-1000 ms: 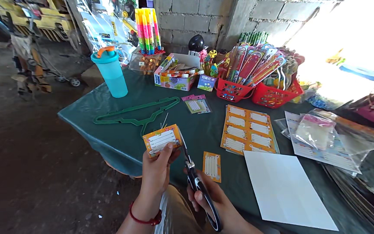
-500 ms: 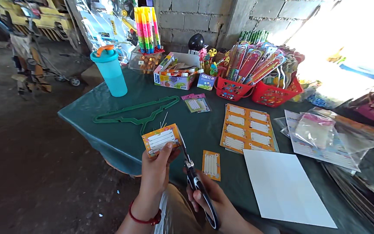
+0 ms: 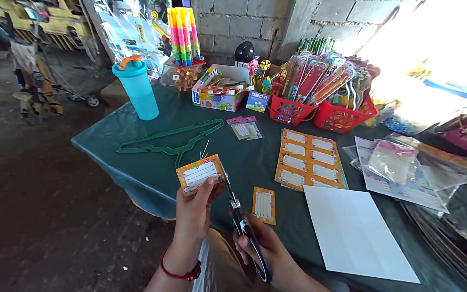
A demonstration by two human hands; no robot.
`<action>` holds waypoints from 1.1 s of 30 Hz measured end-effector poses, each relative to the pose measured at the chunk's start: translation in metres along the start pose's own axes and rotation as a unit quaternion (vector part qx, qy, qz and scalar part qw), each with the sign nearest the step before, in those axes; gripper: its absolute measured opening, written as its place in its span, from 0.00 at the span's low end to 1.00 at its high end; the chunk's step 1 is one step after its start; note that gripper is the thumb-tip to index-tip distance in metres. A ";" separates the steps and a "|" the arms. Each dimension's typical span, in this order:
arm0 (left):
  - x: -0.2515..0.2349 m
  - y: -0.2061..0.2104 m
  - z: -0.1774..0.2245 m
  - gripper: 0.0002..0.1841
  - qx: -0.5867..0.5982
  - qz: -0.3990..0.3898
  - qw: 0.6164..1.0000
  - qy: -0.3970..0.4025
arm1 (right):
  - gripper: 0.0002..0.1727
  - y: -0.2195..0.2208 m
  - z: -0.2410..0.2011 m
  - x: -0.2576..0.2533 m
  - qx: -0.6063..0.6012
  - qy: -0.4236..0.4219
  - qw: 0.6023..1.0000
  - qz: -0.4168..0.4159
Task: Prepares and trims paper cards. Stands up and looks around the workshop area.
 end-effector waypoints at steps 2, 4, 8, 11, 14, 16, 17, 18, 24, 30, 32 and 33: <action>0.000 -0.001 0.000 0.10 0.000 0.003 1.000 -0.001 | 0.36 0.000 0.000 0.000 -0.003 0.013 1.000 0.005; -0.001 -0.002 -0.001 0.09 -0.002 0.007 1.000 -0.003 | 0.35 0.000 0.001 -0.001 -0.006 0.025 1.000 0.011; -0.007 -0.006 -0.007 0.09 -0.011 0.032 0.999 -0.023 | 0.31 0.002 0.002 -0.007 -0.015 0.055 0.998 0.014; -0.013 -0.011 -0.015 0.08 -0.015 0.051 0.997 -0.053 | 0.27 0.003 0.001 -0.019 -0.042 0.080 0.996 0.010; -0.021 -0.013 -0.014 0.08 -0.022 0.061 0.996 -0.062 | 0.25 0.002 -0.001 -0.029 -0.051 0.103 0.993 0.008; -0.024 -0.015 -0.013 0.08 -0.022 0.066 0.996 -0.062 | 0.24 0.003 -0.001 -0.033 -0.045 0.113 0.993 0.004; -0.025 -0.016 -0.013 0.08 -0.021 0.067 0.996 -0.062 | 0.24 0.003 -0.001 -0.035 -0.042 0.117 0.992 0.001; -0.027 -0.017 -0.013 0.08 -0.020 0.068 0.996 -0.061 | 0.24 0.004 -0.001 -0.036 -0.039 0.120 0.992 -0.001; -0.031 -0.018 -0.014 0.08 -0.018 0.074 0.995 -0.062 | 0.21 0.005 0.000 -0.043 -0.043 0.136 0.990 0.000; -0.034 -0.026 -0.013 0.07 -0.032 0.098 0.993 -0.059 | 0.25 0.007 0.003 -0.045 -0.160 0.178 0.971 -0.008; -0.035 -0.029 -0.011 0.08 -0.040 0.101 0.993 -0.043 | 0.27 0.008 0.006 -0.043 -0.249 0.207 0.946 -0.030; -0.035 -0.030 -0.010 0.09 -0.048 0.103 0.993 -0.032 | 0.28 0.008 0.007 -0.042 -0.284 0.214 0.934 -0.039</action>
Point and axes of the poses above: each hand's wrist, its own x-axis away from the middle knuckle, its own y-axis out of the palm, z = x × y, the point moved 8 cm from there along -x, towards the middle knuckle, and after that the axes turned 1 degree about -y, right-handed, at the moved point
